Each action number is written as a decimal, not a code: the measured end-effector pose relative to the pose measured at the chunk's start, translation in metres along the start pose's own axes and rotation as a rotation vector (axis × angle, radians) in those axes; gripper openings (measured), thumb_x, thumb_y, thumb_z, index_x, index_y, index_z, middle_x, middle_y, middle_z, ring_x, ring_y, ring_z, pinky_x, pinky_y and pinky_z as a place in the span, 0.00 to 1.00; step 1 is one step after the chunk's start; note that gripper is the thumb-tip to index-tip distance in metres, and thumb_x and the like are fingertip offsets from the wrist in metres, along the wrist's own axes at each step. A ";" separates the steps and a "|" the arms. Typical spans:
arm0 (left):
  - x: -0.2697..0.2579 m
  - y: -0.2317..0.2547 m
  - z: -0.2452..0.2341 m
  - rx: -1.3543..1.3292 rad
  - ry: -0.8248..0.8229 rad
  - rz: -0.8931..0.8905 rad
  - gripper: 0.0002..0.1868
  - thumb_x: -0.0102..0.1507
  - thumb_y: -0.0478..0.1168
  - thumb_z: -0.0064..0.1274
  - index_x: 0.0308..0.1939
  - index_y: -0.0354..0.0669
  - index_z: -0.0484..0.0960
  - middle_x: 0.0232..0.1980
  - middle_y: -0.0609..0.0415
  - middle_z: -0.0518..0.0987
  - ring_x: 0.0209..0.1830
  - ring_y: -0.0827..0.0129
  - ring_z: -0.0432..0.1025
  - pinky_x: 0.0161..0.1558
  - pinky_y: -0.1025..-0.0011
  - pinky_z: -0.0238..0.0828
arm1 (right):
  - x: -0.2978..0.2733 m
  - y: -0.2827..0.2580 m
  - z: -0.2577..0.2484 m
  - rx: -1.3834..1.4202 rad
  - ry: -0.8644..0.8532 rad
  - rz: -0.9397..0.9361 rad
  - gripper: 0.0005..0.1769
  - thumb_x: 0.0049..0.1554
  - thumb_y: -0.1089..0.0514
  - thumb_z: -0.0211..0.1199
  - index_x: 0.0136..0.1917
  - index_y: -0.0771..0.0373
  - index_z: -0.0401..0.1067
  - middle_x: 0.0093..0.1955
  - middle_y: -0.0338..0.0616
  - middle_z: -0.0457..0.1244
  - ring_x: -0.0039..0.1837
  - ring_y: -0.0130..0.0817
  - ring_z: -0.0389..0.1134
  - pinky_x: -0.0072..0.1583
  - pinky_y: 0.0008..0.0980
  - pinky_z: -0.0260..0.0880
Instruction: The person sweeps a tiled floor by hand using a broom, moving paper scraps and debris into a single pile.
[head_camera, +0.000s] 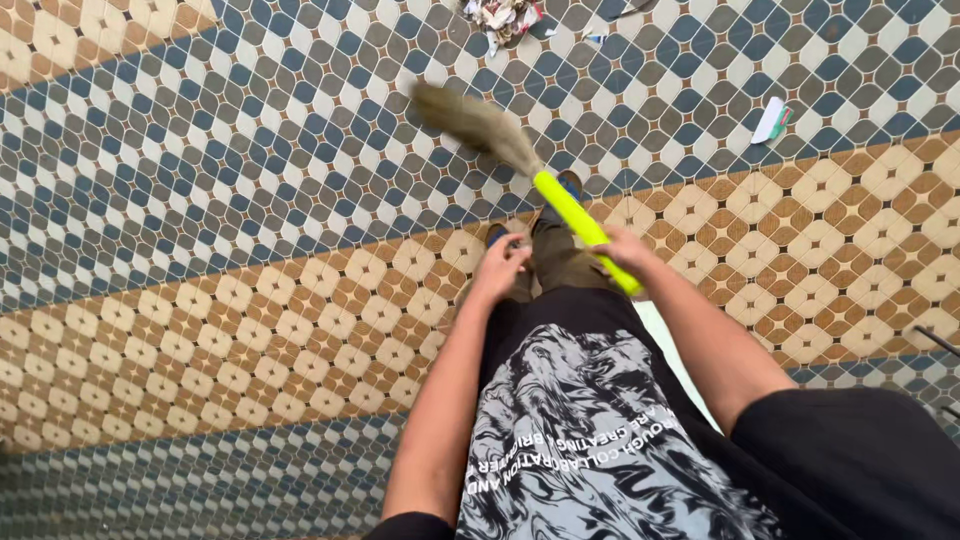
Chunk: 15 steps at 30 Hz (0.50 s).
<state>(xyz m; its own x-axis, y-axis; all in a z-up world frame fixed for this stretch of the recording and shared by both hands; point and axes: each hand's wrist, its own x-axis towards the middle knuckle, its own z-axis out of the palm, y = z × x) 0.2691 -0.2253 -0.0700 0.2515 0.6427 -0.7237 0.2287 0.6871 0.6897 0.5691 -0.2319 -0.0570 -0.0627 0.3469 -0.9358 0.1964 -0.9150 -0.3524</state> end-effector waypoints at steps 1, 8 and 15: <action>-0.001 0.000 -0.011 -0.068 0.048 0.017 0.22 0.66 0.39 0.54 0.64 0.38 0.74 0.44 0.49 0.82 0.41 0.71 0.76 0.41 0.74 0.76 | -0.009 0.009 -0.017 0.024 0.022 -0.056 0.28 0.55 0.60 0.62 0.69 0.55 0.69 0.38 0.44 0.65 0.30 0.34 0.62 0.32 0.36 0.65; -0.072 -0.048 -0.106 -0.039 0.301 -0.258 0.22 0.64 0.35 0.52 0.63 0.40 0.73 0.44 0.50 0.83 0.33 0.71 0.76 0.34 0.71 0.72 | -0.082 0.017 -0.051 0.014 0.299 -0.078 0.22 0.61 0.61 0.62 0.68 0.64 0.68 0.38 0.46 0.65 0.32 0.34 0.65 0.33 0.36 0.66; -0.127 -0.099 -0.137 -0.109 0.314 -0.247 0.23 0.61 0.32 0.53 0.62 0.37 0.73 0.39 0.54 0.81 0.32 0.73 0.76 0.37 0.74 0.74 | -0.168 0.006 -0.001 0.157 0.231 -0.197 0.45 0.57 0.62 0.62 0.83 0.48 0.50 0.35 0.43 0.61 0.29 0.30 0.62 0.30 0.34 0.66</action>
<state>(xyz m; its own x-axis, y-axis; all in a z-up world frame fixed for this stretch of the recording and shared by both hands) 0.0854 -0.3287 -0.0497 -0.1015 0.5144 -0.8515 0.1406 0.8548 0.4996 0.5819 -0.2949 0.0979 0.1425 0.5415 -0.8286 0.0487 -0.8399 -0.5405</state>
